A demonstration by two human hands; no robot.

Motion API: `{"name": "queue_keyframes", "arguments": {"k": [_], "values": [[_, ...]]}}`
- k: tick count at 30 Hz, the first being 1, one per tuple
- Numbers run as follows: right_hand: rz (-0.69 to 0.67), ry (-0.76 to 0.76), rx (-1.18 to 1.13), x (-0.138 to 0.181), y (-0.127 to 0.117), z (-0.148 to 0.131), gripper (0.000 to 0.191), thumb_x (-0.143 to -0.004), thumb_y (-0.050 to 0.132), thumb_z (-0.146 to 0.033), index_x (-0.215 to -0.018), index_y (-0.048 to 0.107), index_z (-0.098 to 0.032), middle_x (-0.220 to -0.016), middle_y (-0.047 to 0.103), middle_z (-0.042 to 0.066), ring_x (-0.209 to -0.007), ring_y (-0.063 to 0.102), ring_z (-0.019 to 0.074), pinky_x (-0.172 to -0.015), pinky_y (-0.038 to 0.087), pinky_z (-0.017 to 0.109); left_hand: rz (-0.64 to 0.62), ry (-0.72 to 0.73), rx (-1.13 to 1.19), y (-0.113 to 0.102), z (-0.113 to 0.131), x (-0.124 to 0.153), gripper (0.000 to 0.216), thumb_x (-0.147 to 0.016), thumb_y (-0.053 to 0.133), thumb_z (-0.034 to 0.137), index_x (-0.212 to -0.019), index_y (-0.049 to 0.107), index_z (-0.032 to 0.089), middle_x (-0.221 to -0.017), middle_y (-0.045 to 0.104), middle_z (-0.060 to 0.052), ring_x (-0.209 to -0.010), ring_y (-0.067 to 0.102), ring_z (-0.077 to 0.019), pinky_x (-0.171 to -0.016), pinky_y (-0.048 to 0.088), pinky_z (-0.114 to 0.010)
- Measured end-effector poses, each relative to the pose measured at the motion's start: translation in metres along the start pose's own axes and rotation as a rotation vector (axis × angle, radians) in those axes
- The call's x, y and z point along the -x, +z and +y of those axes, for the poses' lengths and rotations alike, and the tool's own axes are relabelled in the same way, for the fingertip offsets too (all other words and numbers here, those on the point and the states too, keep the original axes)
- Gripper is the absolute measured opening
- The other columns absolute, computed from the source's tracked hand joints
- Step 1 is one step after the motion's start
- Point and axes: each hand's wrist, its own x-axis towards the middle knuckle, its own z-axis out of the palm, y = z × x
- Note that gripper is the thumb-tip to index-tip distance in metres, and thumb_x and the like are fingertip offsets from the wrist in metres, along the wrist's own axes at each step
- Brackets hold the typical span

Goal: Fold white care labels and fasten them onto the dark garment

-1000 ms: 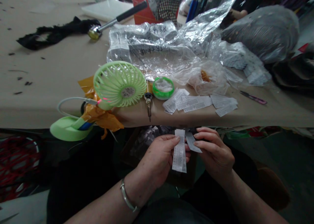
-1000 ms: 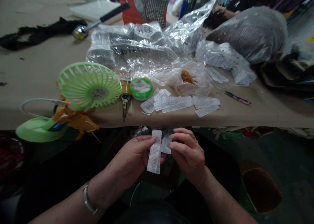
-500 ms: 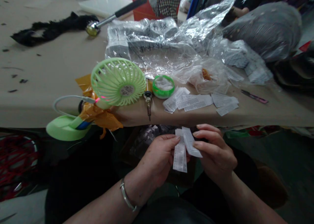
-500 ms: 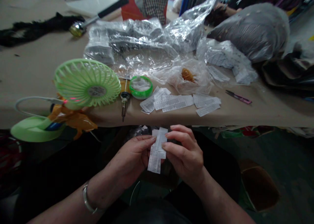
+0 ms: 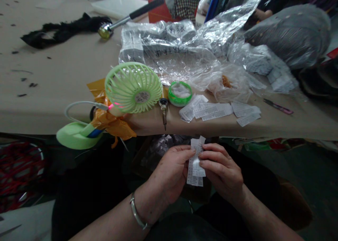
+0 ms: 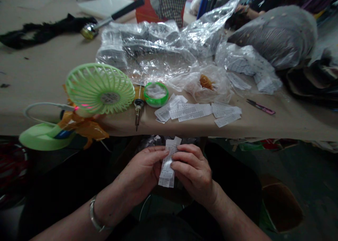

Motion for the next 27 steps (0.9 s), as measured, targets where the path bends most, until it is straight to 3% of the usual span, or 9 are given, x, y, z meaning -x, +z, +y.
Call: {"name": "queue_keyframes", "arguments": {"k": [7, 19, 27], "values": [[0.0, 0.022, 0.007, 0.0, 0.002, 0.0, 0.024, -0.082, 0.057, -0.009, -0.1, 0.064, -0.023, -0.097, 0.069, 0.007, -0.106, 0.059, 0.0251, -0.085, 0.052, 0.046, 0.017, 0.012, -0.011, -0.003, 0.0, -0.001, 0.003, -0.068, 0.066, 0.014, -0.068, 0.069, 0.011, -0.059, 0.065, -0.003, -0.052, 0.057, -0.0105, -0.052, 0.042, -0.022], [-0.108, -0.123, 0.111, -0.006, 0.006, -0.002, 0.02, -0.082, 0.057, -0.009, -0.095, 0.064, -0.021, -0.097, 0.072, 0.005, -0.109, 0.058, 0.0226, -0.094, 0.047, 0.046, 0.048, 0.043, 0.039, -0.004, -0.001, -0.002, 0.006, -0.065, 0.067, 0.01, -0.07, 0.07, 0.009, -0.062, 0.067, -0.004, -0.053, 0.058, -0.0106, -0.049, 0.04, -0.02], [-0.128, -0.116, 0.131, -0.011, 0.008, -0.007, 0.021, -0.08, 0.056, -0.008, -0.096, 0.064, -0.019, -0.095, 0.072, 0.005, -0.108, 0.06, 0.0227, -0.094, 0.046, 0.045, 0.043, 0.039, 0.029, -0.007, -0.003, -0.002, 0.012, -0.071, 0.071, 0.021, -0.073, 0.068, 0.009, -0.066, 0.066, -0.004, -0.054, 0.058, -0.009, -0.053, 0.043, -0.019]]}}
